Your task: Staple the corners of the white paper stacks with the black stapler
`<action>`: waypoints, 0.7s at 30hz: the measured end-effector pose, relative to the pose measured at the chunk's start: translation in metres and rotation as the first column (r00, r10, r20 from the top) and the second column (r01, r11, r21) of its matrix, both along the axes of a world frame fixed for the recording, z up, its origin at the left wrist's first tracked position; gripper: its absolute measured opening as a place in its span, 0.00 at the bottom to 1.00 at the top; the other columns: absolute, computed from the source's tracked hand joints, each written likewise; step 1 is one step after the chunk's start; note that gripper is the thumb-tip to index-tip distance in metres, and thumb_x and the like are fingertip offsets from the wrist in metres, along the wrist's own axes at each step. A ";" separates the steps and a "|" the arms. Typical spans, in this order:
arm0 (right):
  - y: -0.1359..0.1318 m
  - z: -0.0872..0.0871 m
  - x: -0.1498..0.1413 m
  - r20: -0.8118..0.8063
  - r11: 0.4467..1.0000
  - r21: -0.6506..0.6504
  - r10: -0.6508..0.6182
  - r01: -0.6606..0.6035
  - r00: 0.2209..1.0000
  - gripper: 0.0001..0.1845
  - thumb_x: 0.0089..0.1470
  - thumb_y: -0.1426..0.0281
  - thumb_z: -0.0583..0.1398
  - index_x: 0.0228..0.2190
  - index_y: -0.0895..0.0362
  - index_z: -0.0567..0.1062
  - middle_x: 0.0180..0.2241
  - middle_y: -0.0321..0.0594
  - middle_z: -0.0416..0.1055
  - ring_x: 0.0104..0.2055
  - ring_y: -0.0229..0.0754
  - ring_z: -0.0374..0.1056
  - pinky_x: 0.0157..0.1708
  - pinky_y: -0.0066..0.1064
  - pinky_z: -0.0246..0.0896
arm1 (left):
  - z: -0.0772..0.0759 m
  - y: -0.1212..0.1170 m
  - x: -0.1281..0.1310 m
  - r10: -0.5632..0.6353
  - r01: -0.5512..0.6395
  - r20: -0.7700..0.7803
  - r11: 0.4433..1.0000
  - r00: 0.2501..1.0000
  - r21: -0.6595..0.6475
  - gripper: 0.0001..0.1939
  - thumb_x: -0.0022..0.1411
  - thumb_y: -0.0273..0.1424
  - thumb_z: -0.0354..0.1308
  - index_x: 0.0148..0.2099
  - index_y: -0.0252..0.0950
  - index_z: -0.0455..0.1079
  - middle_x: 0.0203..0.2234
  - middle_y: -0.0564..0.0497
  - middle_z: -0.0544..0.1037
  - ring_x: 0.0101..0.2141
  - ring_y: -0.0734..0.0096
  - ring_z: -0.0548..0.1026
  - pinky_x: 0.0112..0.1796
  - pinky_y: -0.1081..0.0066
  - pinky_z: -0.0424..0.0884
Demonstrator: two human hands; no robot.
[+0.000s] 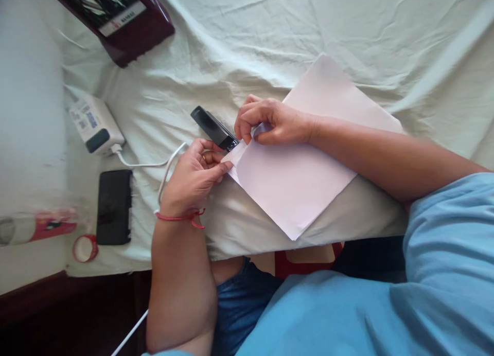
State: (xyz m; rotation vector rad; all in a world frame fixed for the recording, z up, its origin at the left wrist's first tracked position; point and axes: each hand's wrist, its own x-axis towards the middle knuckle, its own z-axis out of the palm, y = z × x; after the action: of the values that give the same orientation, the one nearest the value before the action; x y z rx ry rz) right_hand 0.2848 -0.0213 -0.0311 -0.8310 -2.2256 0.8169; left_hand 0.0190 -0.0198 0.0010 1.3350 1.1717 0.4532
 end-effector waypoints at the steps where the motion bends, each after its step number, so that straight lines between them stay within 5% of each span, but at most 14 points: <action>1: 0.000 0.000 0.000 -0.024 1.000 -0.011 -0.009 0.009 1.000 0.05 0.65 0.71 0.60 0.37 0.56 0.78 0.47 0.43 0.83 0.51 0.45 0.71 0.65 0.48 0.60 | -0.001 0.000 -0.001 0.008 -0.008 0.006 1.000 1.000 0.000 0.17 0.54 0.22 0.68 0.42 0.41 0.66 0.25 0.59 0.75 0.24 0.76 0.68 0.25 0.76 0.63; 7: -0.002 0.001 -0.003 -0.088 0.991 -0.107 -0.090 0.080 0.992 0.02 0.61 0.69 0.64 0.38 0.53 0.77 0.46 0.40 0.85 0.50 0.45 0.70 0.58 0.42 0.65 | -0.002 0.001 -0.005 -0.118 0.115 0.020 0.989 0.993 0.094 0.09 0.55 0.26 0.71 0.33 0.37 0.72 0.26 0.57 0.72 0.25 0.79 0.64 0.26 0.75 0.59; 14: -0.001 0.004 -0.004 -0.032 0.989 -0.108 -0.100 0.096 0.994 0.16 0.64 0.54 0.60 0.37 0.54 0.77 0.47 0.46 0.86 0.51 0.42 0.68 0.57 0.37 0.65 | 0.006 -0.002 -0.004 -0.116 0.117 -0.016 0.992 0.993 0.050 0.24 0.62 0.52 0.74 0.32 0.38 0.72 0.19 0.57 0.68 0.22 0.77 0.63 0.25 0.73 0.58; 21: 0.001 0.004 -0.003 -0.021 0.998 -0.050 -0.043 0.042 0.999 0.12 0.67 0.60 0.61 0.35 0.55 0.76 0.45 0.45 0.85 0.48 0.44 0.75 0.65 0.49 0.62 | 0.007 -0.004 -0.003 -0.062 0.062 0.043 0.998 0.997 0.006 0.32 0.58 0.64 0.71 0.33 0.38 0.74 0.20 0.55 0.68 0.22 0.76 0.63 0.22 0.72 0.55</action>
State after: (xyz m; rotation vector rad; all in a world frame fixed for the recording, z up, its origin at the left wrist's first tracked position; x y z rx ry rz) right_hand 0.2816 -0.0201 -0.0270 -0.8858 -2.1685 0.8602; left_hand 0.0160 -0.0240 0.0081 1.3557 1.0917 0.4381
